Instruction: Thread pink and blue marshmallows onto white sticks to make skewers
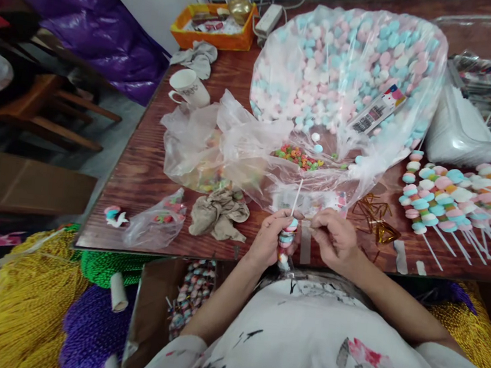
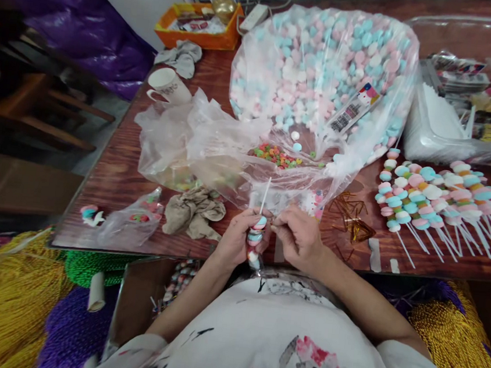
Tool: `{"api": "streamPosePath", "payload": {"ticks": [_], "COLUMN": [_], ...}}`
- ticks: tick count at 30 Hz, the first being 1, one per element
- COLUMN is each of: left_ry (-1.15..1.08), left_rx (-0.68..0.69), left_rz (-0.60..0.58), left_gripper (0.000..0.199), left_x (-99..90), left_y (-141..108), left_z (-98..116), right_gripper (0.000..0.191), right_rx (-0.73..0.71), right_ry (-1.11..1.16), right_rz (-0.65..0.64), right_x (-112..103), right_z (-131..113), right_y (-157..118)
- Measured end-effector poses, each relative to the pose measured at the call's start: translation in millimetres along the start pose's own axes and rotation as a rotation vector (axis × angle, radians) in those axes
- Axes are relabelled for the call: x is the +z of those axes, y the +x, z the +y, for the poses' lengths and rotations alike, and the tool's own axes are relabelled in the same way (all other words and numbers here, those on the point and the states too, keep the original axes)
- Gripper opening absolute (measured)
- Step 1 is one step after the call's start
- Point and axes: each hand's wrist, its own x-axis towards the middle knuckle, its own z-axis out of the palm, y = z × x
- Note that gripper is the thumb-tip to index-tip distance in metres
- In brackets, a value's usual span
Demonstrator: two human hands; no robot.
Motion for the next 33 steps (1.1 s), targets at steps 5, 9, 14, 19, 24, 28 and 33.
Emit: {"api": "streamPosePath", "payload": {"ticks": [5, 9, 14, 19, 24, 28, 33], "left_ry": [0.016, 0.044, 0.55, 0.903, 0.796, 0.664, 0.651], "left_rx": [-0.083, -0.09, 0.069, 0.282, 0.174, 0.009, -0.16], "left_rz": [-0.225, -0.372, -0.186, 0.031, -0.061, -0.198, -0.476], "left_gripper": [0.051, 0.069, 0.098, 0.028, 0.027, 0.032, 0.039], "left_x": [-0.5, -1.6, 0.7, 2.7, 0.6, -4.2, -11.5], "left_y": [-5, -8, -11, -12, -14, -15, -12], "left_z": [4, -1, -5, -7, -8, -7, 2], "right_gripper": [0.052, 0.052, 0.015, 0.024, 0.024, 0.023, 0.023], "right_rx": [0.155, 0.28, 0.392, 0.492, 0.493, 0.47, 0.487], "right_ry": [0.15, 0.465, 0.498, 0.535, 0.555, 0.523, 0.498], "right_rz": [0.075, -0.064, -0.014, 0.222, 0.4, 0.428, 0.378], "right_x": [-20, -16, -14, -15, -8, -5, -6], "right_z": [8, 10, 7, 10, 22, 29, 31], "right_y": [26, 35, 39, 41, 34, 30, 30]}}
